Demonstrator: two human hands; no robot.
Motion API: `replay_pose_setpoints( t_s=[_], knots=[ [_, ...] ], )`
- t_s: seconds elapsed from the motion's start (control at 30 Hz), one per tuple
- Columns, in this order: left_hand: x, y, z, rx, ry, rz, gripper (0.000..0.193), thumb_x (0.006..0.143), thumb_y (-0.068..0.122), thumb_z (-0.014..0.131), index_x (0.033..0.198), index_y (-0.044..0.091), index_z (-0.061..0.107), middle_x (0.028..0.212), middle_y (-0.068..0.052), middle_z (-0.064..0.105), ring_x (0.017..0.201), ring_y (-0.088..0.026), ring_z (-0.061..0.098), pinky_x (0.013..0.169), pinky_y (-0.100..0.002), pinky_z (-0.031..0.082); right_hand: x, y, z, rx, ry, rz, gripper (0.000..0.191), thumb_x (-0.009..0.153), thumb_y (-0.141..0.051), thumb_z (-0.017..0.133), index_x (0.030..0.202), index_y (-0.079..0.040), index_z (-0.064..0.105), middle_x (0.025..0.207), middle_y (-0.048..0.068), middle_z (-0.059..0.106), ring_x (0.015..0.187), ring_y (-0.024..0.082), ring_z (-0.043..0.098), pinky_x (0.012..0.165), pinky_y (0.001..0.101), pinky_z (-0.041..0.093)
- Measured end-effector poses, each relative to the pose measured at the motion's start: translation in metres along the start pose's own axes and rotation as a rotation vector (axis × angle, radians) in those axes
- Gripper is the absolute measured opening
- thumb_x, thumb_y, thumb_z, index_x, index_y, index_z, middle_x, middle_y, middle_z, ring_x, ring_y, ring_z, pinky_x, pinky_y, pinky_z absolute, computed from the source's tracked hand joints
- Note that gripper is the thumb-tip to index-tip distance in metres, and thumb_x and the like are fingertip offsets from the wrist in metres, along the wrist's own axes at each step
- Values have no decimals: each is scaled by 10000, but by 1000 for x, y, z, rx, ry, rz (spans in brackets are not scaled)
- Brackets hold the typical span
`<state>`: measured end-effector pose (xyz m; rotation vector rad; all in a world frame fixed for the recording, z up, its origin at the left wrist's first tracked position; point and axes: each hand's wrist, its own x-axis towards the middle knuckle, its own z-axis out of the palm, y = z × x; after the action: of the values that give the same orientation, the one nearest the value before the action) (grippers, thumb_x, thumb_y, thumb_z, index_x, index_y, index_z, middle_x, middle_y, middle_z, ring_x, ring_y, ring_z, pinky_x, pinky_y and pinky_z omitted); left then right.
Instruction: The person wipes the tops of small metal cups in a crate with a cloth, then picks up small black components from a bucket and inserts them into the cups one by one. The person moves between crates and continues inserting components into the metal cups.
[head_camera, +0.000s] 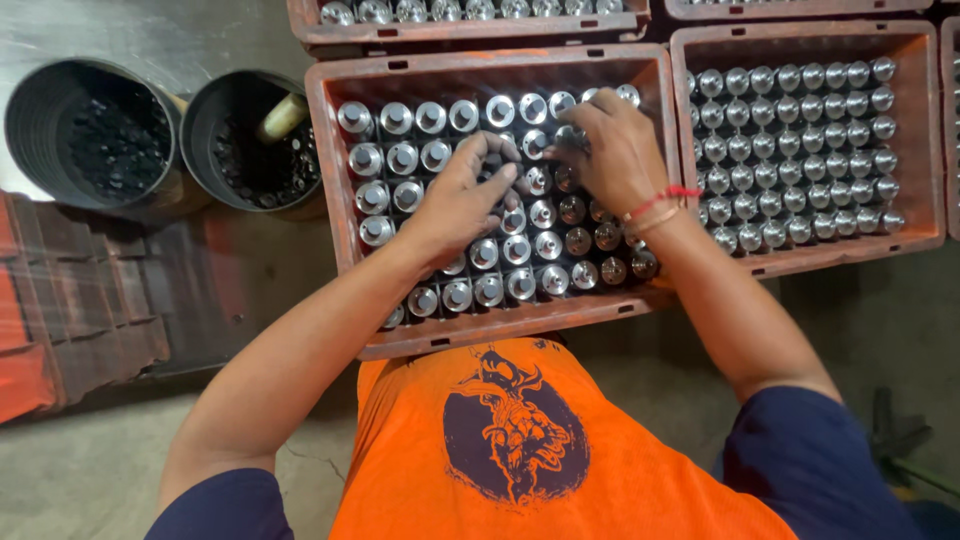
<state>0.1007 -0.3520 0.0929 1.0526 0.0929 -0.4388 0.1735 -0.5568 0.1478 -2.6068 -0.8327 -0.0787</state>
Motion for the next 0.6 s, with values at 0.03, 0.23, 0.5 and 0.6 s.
replay_pose_setpoints(
  t_s=[0.03, 0.23, 0.5, 0.6],
  knots=[
    [0, 0, 0, 14, -4, 0, 107, 1042, 145, 579, 1129, 139, 518, 962, -3, 631, 782, -52, 560, 578, -196, 439, -4, -6, -3, 56, 8, -2, 208, 870, -175, 860, 1008, -46, 773, 881, 116, 674, 761, 266, 644, 669, 389, 511],
    [-5, 2, 5, -40, -75, 46, 169, 1065, 183, 596, 1132, 170, 442, 974, 28, 565, 769, -46, 565, 612, -204, 480, -26, -28, 0, 806, -71, 23, 199, 949, -60, 805, 1140, -27, 761, 1052, 73, 706, 948, 136, 651, 815, 300, 527],
    [4, 1, 0, -117, 78, -102, 177, 1036, 230, 561, 1131, 108, 476, 908, -55, 628, 690, -93, 579, 450, -191, 340, -18, -5, -3, 712, -110, 228, 155, 872, -40, 802, 1015, -43, 743, 975, 68, 769, 897, 158, 753, 801, 298, 615],
    [6, 1, -5, -227, 87, -60, 149, 1001, 136, 527, 1139, 78, 520, 926, -58, 636, 732, -94, 606, 470, -176, 344, -14, -1, -4, 209, -117, -94, 171, 803, -36, 827, 961, -31, 763, 932, 117, 741, 849, 269, 730, 739, 362, 569]
  ],
)
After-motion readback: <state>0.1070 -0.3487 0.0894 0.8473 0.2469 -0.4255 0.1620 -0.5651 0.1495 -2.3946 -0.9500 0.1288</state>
